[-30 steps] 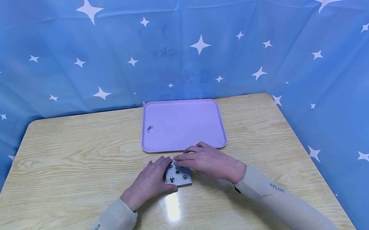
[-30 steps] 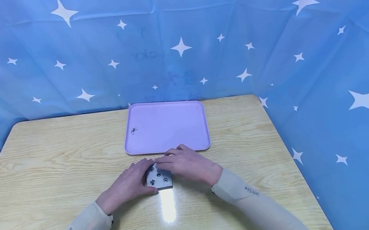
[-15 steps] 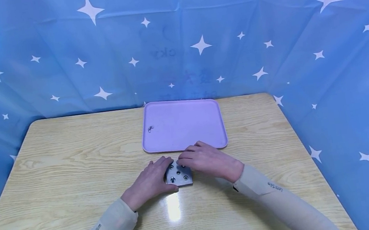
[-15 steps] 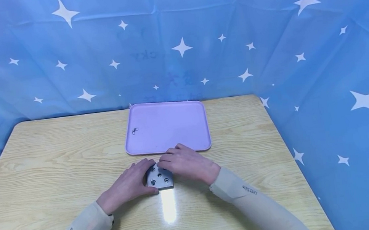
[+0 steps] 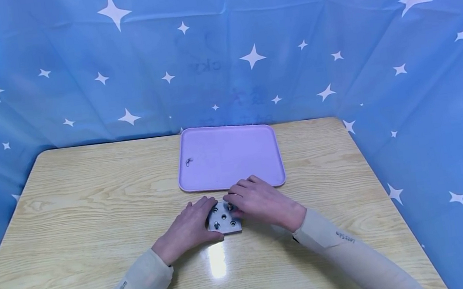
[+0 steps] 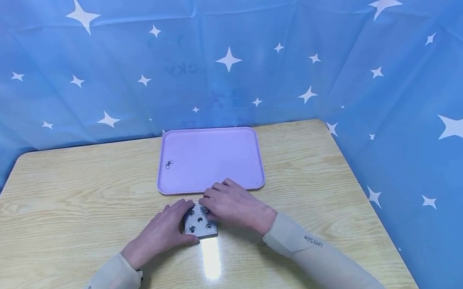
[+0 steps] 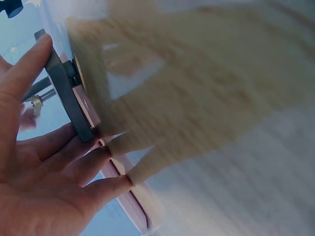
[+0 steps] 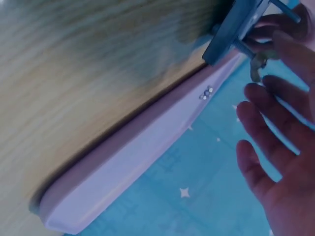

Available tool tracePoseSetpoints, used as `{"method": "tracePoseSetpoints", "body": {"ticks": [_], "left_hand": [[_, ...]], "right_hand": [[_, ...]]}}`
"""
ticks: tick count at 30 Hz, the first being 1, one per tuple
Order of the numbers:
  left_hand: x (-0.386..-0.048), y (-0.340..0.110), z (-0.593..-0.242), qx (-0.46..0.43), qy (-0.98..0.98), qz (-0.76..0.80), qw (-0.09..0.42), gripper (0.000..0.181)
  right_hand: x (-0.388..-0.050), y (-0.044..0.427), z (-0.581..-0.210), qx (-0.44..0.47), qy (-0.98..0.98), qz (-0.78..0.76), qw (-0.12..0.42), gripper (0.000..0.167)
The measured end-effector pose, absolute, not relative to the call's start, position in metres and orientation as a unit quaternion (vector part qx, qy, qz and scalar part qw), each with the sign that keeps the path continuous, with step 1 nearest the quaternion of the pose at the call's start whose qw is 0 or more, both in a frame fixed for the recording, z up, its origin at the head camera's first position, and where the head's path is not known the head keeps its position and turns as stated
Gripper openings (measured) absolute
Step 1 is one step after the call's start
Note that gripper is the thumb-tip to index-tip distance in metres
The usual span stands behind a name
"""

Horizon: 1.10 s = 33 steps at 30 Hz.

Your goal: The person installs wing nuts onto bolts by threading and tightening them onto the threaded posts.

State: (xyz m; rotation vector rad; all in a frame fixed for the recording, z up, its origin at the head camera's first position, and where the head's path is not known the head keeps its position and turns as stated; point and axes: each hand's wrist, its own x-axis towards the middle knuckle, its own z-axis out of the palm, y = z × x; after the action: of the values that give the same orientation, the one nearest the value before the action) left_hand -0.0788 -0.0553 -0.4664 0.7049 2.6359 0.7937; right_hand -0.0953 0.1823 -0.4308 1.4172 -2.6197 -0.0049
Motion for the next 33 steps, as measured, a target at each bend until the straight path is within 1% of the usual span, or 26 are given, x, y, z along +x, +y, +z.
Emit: {"method": "tracePoseSetpoints", "body": {"ticks": [2, 5, 9, 12, 13, 16, 19, 22, 24, 26, 29, 31, 33], "left_hand": [[-0.079, -0.055, -0.466, 0.244, 0.918, 0.275, 0.151, 0.088], [-0.079, -0.055, -0.466, 0.242, 0.919, 0.273, 0.151, 0.088], [-0.079, -0.054, -0.467, 0.244, 0.918, 0.274, 0.15, 0.088], [-0.079, -0.053, -0.467, 0.245, 0.918, 0.273, 0.15, 0.087], [-0.079, -0.053, -0.467, 0.245, 0.918, 0.272, 0.15, 0.087], [-0.079, -0.053, -0.467, 0.245, 0.918, 0.273, 0.15, 0.087], [-0.079, -0.053, -0.466, 0.246, 0.917, 0.275, 0.148, 0.088], [-0.079, -0.053, -0.465, 0.25, 0.917, 0.275, 0.144, 0.087], [-0.079, -0.053, -0.465, 0.252, 0.917, 0.274, 0.143, 0.087], [-0.079, -0.054, -0.466, 0.251, 0.918, 0.273, 0.143, 0.088], [-0.079, -0.054, -0.466, 0.249, 0.918, 0.272, 0.145, 0.089], [-0.079, -0.054, -0.466, 0.248, 0.918, 0.272, 0.147, 0.09], [-0.079, -0.054, -0.467, 0.247, 0.918, 0.271, 0.15, 0.091]], "right_hand": [[-0.096, 0.183, -0.429, 0.478, -0.875, -0.007, 0.074, 0.032], [-0.098, 0.184, -0.428, 0.487, -0.87, -0.02, 0.073, 0.026], [-0.098, 0.181, -0.43, 0.485, -0.87, -0.027, 0.088, 0.015], [-0.097, 0.177, -0.433, 0.468, -0.877, -0.022, 0.105, 0.005], [-0.096, 0.175, -0.434, 0.46, -0.881, -0.02, 0.111, 0.005], [-0.093, 0.169, -0.439, 0.425, -0.897, 0.002, 0.125, 0.01], [-0.088, 0.163, -0.444, 0.382, -0.915, 0.043, 0.125, 0.012], [-0.085, 0.162, -0.444, 0.35, -0.928, 0.078, 0.103, 0.015], [-0.085, 0.165, -0.441, 0.347, -0.931, 0.078, 0.076, 0.022], [-0.087, 0.169, -0.435, 0.365, -0.928, 0.063, 0.045, 0.029], [-0.091, 0.177, -0.426, 0.42, -0.907, 0.019, 0.006, 0.04], [-0.095, 0.181, -0.423, 0.462, -0.887, -0.008, -0.005, 0.043], [-0.097, 0.183, -0.421, 0.491, -0.871, -0.028, -0.005, 0.044]]}}
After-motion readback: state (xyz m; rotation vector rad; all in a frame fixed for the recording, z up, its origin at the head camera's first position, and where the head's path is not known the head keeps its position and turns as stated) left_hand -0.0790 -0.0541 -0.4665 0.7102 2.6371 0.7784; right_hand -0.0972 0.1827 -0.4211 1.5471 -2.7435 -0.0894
